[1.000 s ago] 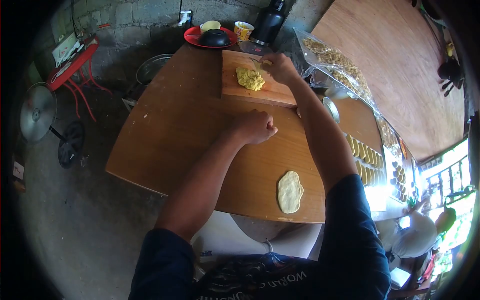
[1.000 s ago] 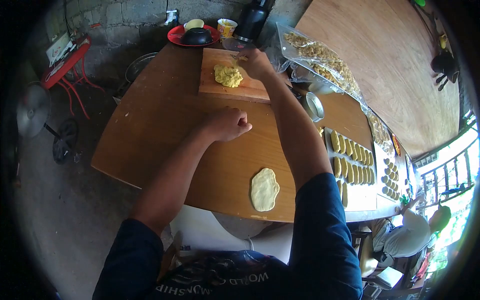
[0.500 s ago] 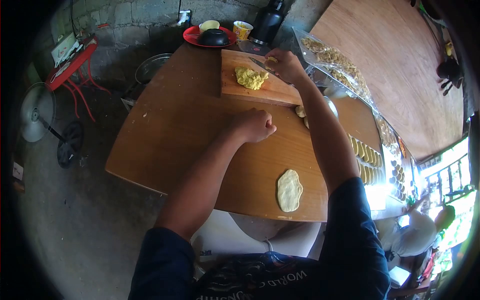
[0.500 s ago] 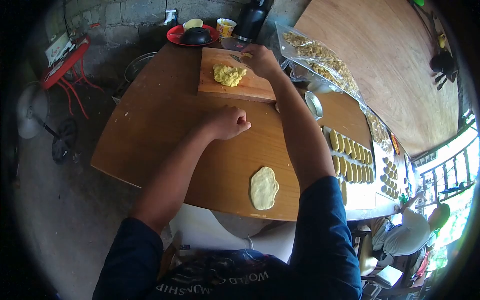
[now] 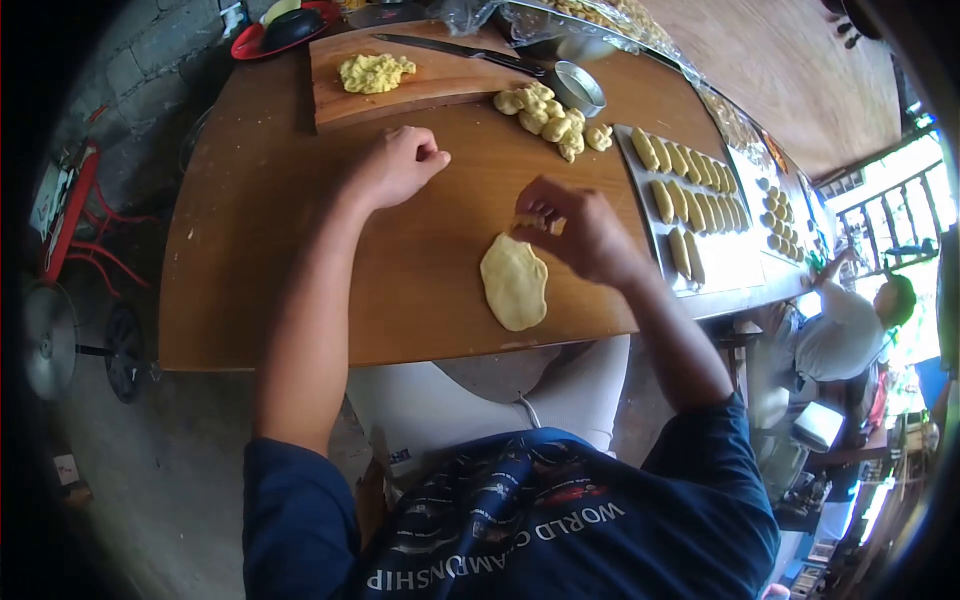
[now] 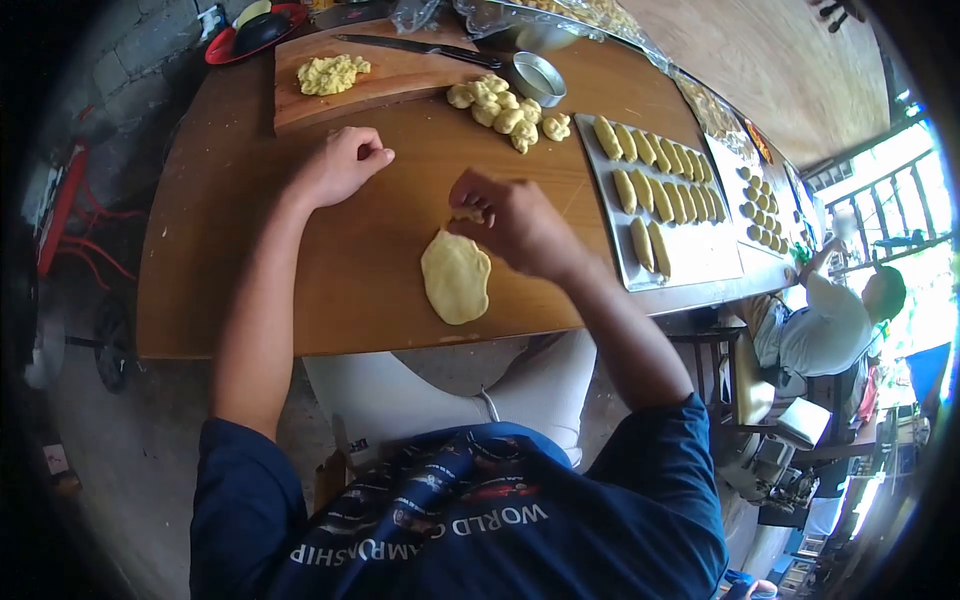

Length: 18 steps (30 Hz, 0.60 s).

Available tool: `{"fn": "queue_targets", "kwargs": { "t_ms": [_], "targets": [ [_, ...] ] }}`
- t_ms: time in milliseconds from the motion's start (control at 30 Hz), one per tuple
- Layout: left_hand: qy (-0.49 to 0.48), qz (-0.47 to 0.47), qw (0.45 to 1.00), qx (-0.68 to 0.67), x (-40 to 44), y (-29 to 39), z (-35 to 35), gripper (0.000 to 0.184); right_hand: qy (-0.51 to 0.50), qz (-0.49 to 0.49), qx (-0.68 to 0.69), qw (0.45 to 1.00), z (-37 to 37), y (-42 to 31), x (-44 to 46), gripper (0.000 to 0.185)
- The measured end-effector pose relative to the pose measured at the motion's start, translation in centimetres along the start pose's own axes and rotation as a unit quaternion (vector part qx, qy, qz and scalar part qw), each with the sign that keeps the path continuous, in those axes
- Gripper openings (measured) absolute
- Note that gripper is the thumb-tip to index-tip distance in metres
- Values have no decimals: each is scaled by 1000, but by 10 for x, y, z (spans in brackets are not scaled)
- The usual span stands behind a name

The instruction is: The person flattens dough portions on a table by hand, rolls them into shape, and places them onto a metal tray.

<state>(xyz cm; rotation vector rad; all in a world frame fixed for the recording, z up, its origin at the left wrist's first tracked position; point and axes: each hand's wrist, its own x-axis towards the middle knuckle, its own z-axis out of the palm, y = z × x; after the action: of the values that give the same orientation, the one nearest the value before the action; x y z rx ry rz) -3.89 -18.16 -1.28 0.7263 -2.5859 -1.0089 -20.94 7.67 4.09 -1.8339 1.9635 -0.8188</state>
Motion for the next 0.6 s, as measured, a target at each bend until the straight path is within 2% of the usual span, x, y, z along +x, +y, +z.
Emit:
{"fn": "queue_targets", "kwargs": {
  "t_ms": [67, 133, 167, 300, 367, 433, 533, 600],
  "targets": [
    [-6, -4, 1000, -1, -2, 3, -1, 39, -15, 34, 12, 999, 10, -3, -11, 30],
    [0, 5, 1000, 18, -4, 3, -3, 37, 41, -89, -41, 994, 27, 9, -14, 24],
    [3, 3, 1000, 21, -5, 4, -3, 36, 61, -107, -65, 990, 29, 4, -16, 23],
    [15, 32, 999, 19, -7, 0, -1, 34, 69, -115, -95, 986, 35, 10, -20, 19],
    [21, 84, 996, -5, -1, -13, 7, 36, 38, -111, -107, 987, 39, 17, -24, 20],
    [10, 81, 996, -25, -3, -5, 6, 33, 55, -110, -109, 986, 45, 20, -27, 24],
    [38, 85, 996, 0, -5, -6, 9, 31, 104, -167, -129, 972, 51, 22, -29, 21],
    [35, 98, 995, 12, -8, 0, 8, 29, 102, -143, -146, 974, 41, 12, -34, 18]
  ]
}}
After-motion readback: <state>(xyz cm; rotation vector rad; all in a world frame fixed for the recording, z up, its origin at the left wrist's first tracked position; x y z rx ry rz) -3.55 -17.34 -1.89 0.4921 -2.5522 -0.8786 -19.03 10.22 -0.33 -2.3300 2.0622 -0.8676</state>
